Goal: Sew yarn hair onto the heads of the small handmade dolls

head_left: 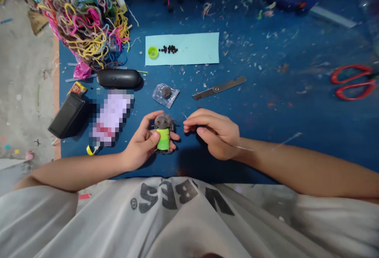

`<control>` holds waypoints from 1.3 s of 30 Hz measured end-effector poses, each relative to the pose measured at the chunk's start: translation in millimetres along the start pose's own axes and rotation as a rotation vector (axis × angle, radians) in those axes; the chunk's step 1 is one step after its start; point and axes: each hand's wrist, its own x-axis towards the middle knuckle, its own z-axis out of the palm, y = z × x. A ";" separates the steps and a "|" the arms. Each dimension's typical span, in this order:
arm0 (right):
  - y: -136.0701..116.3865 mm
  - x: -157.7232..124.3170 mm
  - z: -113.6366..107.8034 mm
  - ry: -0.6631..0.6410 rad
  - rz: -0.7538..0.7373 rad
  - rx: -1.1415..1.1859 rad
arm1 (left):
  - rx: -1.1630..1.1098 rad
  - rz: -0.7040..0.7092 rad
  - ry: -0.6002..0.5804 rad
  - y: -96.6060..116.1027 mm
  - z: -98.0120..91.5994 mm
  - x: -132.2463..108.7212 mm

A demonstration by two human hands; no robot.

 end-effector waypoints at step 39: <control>-15.5 1.5 -12.4 -0.289 -0.038 -0.145 | 0.150 0.057 -0.166 8.4 8.6 -10.0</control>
